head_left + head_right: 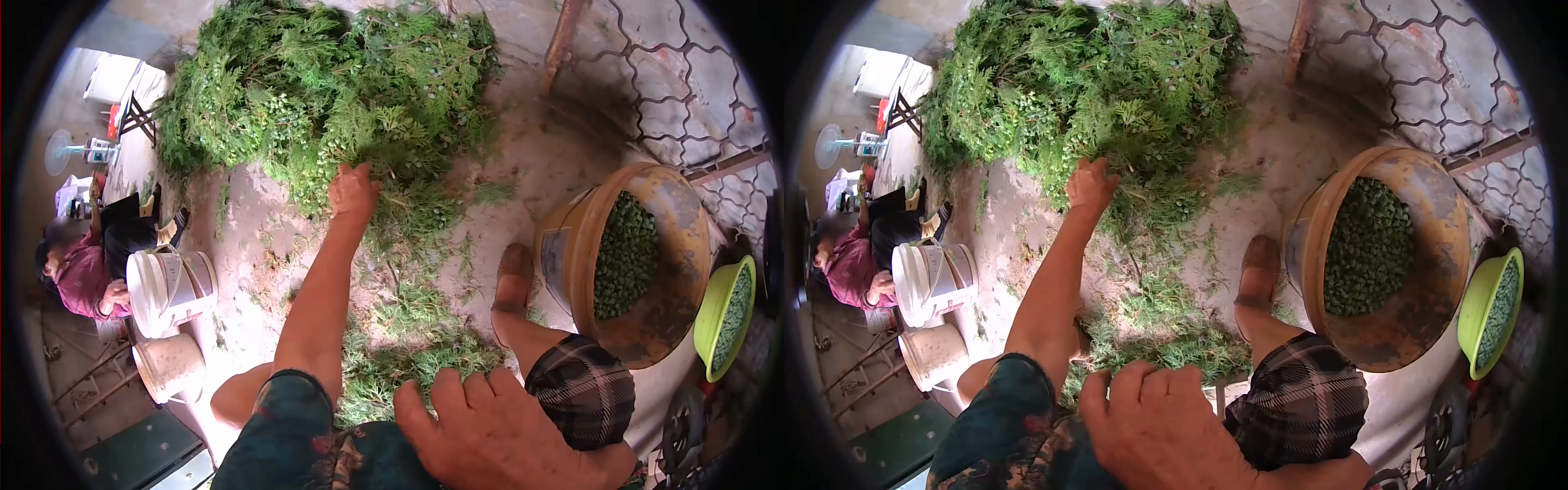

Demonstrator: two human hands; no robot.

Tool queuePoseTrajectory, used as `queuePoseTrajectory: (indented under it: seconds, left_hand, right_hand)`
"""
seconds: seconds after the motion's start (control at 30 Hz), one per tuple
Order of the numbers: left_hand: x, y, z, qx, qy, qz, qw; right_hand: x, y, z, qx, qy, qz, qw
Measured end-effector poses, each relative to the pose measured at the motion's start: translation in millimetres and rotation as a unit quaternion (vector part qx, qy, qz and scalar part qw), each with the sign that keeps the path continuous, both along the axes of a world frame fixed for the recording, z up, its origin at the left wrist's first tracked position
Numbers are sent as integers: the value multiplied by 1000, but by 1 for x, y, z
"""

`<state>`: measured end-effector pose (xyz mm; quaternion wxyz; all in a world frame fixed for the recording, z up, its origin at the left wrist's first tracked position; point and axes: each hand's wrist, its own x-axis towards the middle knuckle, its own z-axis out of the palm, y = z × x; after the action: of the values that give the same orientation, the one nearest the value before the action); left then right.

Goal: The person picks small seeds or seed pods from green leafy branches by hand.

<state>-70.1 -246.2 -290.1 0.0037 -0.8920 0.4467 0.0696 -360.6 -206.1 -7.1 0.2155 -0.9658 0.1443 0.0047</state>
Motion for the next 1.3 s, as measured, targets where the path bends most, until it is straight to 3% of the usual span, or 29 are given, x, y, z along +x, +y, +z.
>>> queuePoseTrajectory:
  seconds: [0.07,0.1,0.17,0.2,0.37,0.4,0.43,0.47,0.5,0.53,0.57,0.6,0.63,0.67,0.7,0.77,0.83,0.9,0.97,1.07,1.17,1.23,1.27,1.3]
  left_hand:
    - [3,7,9,-106,-33,-47,993]
    - [11,10,9,-104,-34,-46,993]
    - [23,9,18,-222,-17,-82,972]
    - [27,10,23,-286,47,-57,955]
    - [51,9,43,-307,107,-16,945]
    - [55,6,58,-366,307,86,874]
    - [59,5,72,-401,491,182,751]
    - [59,7,91,-426,564,196,680]
    - [73,13,94,-430,562,193,680]
    - [93,21,94,-384,297,-50,873]
    - [99,24,101,-317,144,-173,922]
    - [104,26,107,-274,-28,-281,919]
    - [97,25,119,-401,248,-140,871]
    - [85,24,133,-481,499,14,721]
    - [74,24,147,-505,693,164,488]
    - [50,35,178,-498,712,131,477]
    - [32,46,202,-466,742,97,472]
    - [5,60,231,-449,757,29,474]
    - [-18,76,247,-434,796,-34,421]
    - [-32,106,247,-438,807,0,397]
    - [-37,125,248,-457,806,45,373]
    - [-39,132,252,-460,806,-11,373]
    - [-36,135,250,-477,781,11,403]
    - [-32,137,248,-481,780,12,400]
  right_hand:
    - [2,-2,3,-16,-8,-4,1000]
    - [0,-4,10,2,6,11,1000]
    - [0,-7,15,18,18,26,999]
    - [0,-7,16,19,16,27,999]
    - [0,-1,15,3,44,24,999]
    - [0,-1,14,7,39,25,999]
    - [-1,-1,12,13,35,26,999]
    - [0,0,8,10,33,25,999]
    - [3,-2,3,22,23,33,999]
    - [6,-3,0,33,12,43,998]
    - [9,-4,0,28,6,46,999]
    - [11,-3,0,37,0,37,999]
    - [13,-3,0,46,-5,28,999]
    - [16,-3,1,43,-8,29,999]
    - [22,-3,2,69,-65,-11,995]
    - [29,-6,2,88,-124,-48,987]
    - [35,-11,-1,147,-324,-136,925]
    - [39,-21,-11,137,-358,-170,908]
    - [46,-32,-13,157,-395,-231,875]
    - [61,-44,-13,89,-464,-265,840]
    - [64,-43,-4,152,-372,-251,881]
    - [70,-43,-11,181,-351,-230,889]
    - [75,-44,-18,152,-406,-177,884]
    - [79,-44,-21,124,-458,-124,871]
